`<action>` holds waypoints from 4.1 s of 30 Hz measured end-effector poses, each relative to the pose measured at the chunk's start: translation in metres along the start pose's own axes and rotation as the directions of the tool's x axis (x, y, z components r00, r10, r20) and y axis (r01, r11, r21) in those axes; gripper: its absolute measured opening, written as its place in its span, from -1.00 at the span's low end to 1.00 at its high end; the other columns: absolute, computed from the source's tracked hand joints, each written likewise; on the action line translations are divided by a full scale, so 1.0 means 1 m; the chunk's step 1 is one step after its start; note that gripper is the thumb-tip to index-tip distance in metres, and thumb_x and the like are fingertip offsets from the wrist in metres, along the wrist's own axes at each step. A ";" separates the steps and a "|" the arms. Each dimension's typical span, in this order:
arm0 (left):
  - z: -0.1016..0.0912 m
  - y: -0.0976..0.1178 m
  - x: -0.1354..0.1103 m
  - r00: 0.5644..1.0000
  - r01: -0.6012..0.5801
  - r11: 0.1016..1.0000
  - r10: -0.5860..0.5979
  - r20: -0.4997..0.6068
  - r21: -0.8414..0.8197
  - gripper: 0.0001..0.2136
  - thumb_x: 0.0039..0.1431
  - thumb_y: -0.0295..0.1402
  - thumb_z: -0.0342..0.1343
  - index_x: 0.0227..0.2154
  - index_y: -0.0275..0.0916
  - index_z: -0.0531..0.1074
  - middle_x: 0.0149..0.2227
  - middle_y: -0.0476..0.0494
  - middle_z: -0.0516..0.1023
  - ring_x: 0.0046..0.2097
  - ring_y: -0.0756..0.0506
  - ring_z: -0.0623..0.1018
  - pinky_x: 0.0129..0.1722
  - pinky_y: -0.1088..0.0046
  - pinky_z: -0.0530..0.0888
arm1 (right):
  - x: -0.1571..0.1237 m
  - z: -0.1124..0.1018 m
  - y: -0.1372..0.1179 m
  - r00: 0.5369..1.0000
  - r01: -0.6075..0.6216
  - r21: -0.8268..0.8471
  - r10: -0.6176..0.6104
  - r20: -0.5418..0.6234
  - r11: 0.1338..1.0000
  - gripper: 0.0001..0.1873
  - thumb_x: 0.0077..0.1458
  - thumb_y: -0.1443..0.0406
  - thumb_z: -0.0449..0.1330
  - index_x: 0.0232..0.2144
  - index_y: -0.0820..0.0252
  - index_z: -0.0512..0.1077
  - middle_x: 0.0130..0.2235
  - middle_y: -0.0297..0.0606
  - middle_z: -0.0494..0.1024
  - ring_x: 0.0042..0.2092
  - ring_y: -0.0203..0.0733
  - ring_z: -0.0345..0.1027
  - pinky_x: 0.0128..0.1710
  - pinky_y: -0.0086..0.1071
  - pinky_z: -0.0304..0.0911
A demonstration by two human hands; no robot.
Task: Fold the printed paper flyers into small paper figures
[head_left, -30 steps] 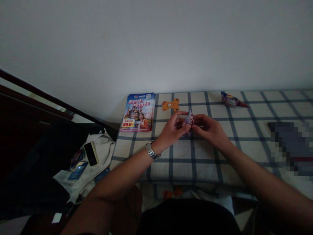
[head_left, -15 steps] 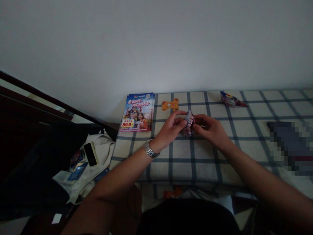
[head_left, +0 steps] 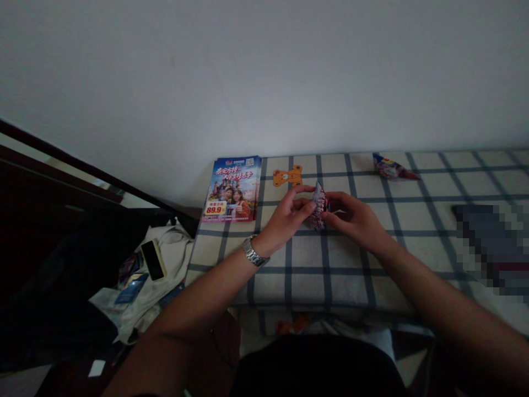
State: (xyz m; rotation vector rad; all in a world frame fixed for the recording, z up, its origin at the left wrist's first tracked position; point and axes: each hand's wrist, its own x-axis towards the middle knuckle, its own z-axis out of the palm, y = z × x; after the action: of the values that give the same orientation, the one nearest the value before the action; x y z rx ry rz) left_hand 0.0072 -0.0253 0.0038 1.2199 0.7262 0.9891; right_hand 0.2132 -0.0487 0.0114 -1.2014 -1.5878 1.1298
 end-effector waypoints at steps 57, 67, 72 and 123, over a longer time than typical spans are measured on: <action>0.000 -0.002 0.001 0.999 -0.044 0.998 0.043 0.029 0.034 -0.54 0.30 -0.12 0.31 0.13 -0.18 0.35 -0.25 -0.08 0.55 -0.26 -0.03 0.55 -0.21 0.45 0.50 | 0.000 -0.004 0.001 0.994 0.059 -0.206 -0.077 -0.081 0.977 -0.66 0.26 0.15 0.28 0.05 0.09 0.51 -0.12 -0.18 0.70 -0.11 -0.03 0.63 -0.17 -0.21 0.58; 0.002 -0.001 0.000 0.998 -0.056 0.993 0.056 0.005 0.103 -0.52 0.27 -0.12 0.34 0.12 -0.19 0.34 -0.28 -0.06 0.53 -0.27 -0.02 0.54 -0.27 0.47 0.47 | 0.000 -0.003 -0.003 0.954 0.151 -0.357 -0.231 -0.192 0.922 -0.82 0.24 0.16 0.30 -0.27 0.09 0.40 -0.27 -0.26 0.52 -0.29 -0.16 0.50 -0.38 -0.32 0.49; 0.001 -0.001 -0.001 0.998 -0.049 0.996 0.047 0.030 0.069 -0.50 0.24 -0.12 0.37 0.11 -0.18 0.34 -0.28 -0.04 0.52 -0.29 0.00 0.52 -0.31 0.50 0.45 | 0.000 -0.006 -0.003 0.955 0.190 -0.465 -0.273 -0.118 0.865 -0.84 0.26 0.23 0.26 -0.38 0.11 0.40 -0.37 -0.29 0.52 -0.37 -0.19 0.45 -0.39 -0.31 0.43; -0.002 -0.002 0.001 0.999 -0.052 0.997 0.052 -0.003 0.064 -0.59 0.33 -0.10 0.26 0.10 -0.13 0.30 -0.24 -0.05 0.53 -0.21 -0.03 0.55 -0.17 0.43 0.51 | 0.002 -0.003 0.006 0.999 0.023 -0.011 -0.024 -0.040 1.000 -0.57 0.23 0.04 0.36 0.06 0.03 0.47 -0.08 -0.18 0.65 -0.07 -0.04 0.59 -0.15 -0.18 0.57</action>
State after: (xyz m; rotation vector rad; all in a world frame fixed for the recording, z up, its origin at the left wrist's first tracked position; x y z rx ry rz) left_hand 0.0061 -0.0236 0.0014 1.2979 0.7377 1.0181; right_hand 0.2170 -0.0454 0.0066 -1.2020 -1.5757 1.0775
